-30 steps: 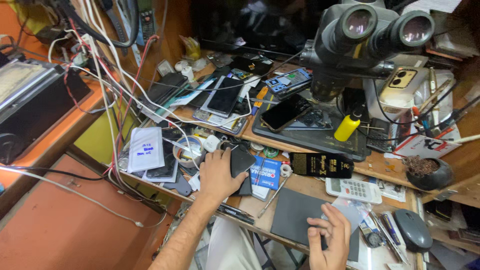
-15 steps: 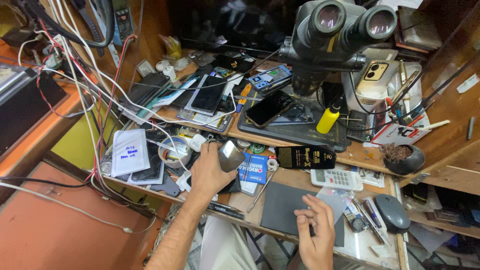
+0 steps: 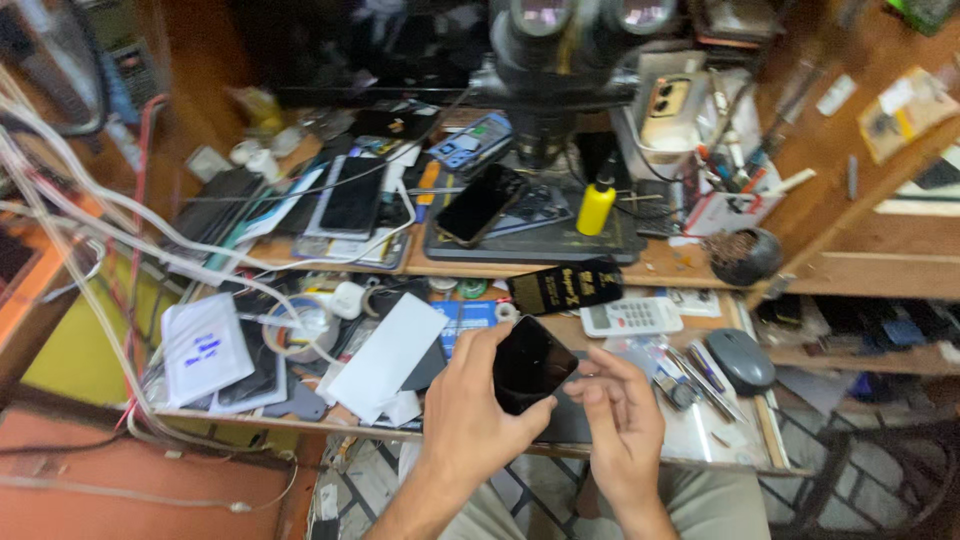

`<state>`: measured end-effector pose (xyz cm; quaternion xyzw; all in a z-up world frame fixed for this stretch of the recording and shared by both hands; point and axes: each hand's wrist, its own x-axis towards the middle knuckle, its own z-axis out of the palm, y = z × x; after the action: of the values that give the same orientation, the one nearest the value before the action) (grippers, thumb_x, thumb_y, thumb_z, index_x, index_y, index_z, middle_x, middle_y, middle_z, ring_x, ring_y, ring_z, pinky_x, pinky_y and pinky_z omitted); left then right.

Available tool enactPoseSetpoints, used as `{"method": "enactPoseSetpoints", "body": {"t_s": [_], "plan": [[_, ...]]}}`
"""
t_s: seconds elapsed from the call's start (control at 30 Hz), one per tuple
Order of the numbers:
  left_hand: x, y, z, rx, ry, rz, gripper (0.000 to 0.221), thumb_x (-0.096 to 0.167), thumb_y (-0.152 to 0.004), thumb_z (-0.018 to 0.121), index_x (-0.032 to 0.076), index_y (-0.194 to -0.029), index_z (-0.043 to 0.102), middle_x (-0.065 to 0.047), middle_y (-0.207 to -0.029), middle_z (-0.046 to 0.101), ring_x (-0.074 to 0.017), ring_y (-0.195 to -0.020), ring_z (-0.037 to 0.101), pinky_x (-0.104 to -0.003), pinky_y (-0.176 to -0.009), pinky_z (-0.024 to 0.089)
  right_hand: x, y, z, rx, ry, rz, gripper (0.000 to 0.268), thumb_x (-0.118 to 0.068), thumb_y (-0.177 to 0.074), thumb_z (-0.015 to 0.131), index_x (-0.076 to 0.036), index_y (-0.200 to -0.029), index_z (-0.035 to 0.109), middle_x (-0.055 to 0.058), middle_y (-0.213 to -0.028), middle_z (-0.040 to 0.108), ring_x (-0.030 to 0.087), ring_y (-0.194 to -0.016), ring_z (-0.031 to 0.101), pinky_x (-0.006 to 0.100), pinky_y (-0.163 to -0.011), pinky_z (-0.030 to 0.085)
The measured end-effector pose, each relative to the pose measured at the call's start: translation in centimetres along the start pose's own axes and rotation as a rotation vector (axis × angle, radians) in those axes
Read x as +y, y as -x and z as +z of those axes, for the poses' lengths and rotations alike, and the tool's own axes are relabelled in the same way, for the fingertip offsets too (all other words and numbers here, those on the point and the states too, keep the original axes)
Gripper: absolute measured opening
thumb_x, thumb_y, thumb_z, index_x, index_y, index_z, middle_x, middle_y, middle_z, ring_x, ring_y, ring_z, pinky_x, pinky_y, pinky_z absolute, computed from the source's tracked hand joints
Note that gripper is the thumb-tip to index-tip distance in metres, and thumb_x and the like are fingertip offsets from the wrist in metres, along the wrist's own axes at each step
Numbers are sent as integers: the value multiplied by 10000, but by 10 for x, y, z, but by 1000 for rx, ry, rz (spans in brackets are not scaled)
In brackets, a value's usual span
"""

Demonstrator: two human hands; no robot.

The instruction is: The person handles a smartphone, peeling off a protective film and inspecting the screen. They then connect a charging cable to the device and test the display by swiping the screen. Finally, they pick up a phone case and examine it.

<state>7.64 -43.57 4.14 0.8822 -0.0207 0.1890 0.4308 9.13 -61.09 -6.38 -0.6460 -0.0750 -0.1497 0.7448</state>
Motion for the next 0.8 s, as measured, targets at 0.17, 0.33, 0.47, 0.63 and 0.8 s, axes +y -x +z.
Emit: {"method": "enactPoseSetpoints", "body": {"t_s": [0.17, 0.33, 0.47, 0.63, 0.8], "plan": [[20, 6, -5, -56, 32, 9, 780, 263, -575, 895, 50, -1266, 602, -125, -1168, 674, -349, -1032, 698, -418, -816, 567, -13, -13, -8, 53, -83, -11, 195, -16, -971, 673, 62, -1150, 686, 87, -1064, 707, 118, -974, 659, 256, -868, 514], [27, 8, -18, -108, 17, 62, 866, 271, -593, 894, -3, -1350, 576, -167, -1204, 692, -356, -1053, 704, -407, -851, 569, -24, -6, -4, 17, -87, 29, 145, 2, -961, 663, 57, -1089, 705, 65, -1018, 707, 107, -951, 662, 239, -857, 513], [35, 7, -25, -189, -27, -31, 977, 267, -546, 886, 37, -1433, 546, -158, -1268, 696, -343, -1057, 705, -410, -850, 562, -32, -1, -4, -11, -98, 13, 139, 4, -970, 665, 57, -1089, 713, 57, -980, 668, 114, -895, 641, 249, -814, 517], [42, 11, -32, -194, -81, 35, 987, 283, -570, 893, -15, -1437, 528, -212, -1303, 670, -376, -1090, 677, -441, -887, 538, -42, 5, -6, -8, -101, -2, 126, 12, -968, 667, 54, -1081, 704, 67, -1010, 655, 123, -930, 628, 248, -840, 501], [46, 13, -37, -266, -33, -33, 1010, 306, -567, 885, -8, -1453, 515, -218, -1287, 670, -382, -1127, 675, -427, -896, 539, -55, 11, -10, 5, -70, -35, 113, 18, -956, 668, 59, -1058, 690, 83, -1036, 659, 136, -976, 632, 251, -883, 503]]}}
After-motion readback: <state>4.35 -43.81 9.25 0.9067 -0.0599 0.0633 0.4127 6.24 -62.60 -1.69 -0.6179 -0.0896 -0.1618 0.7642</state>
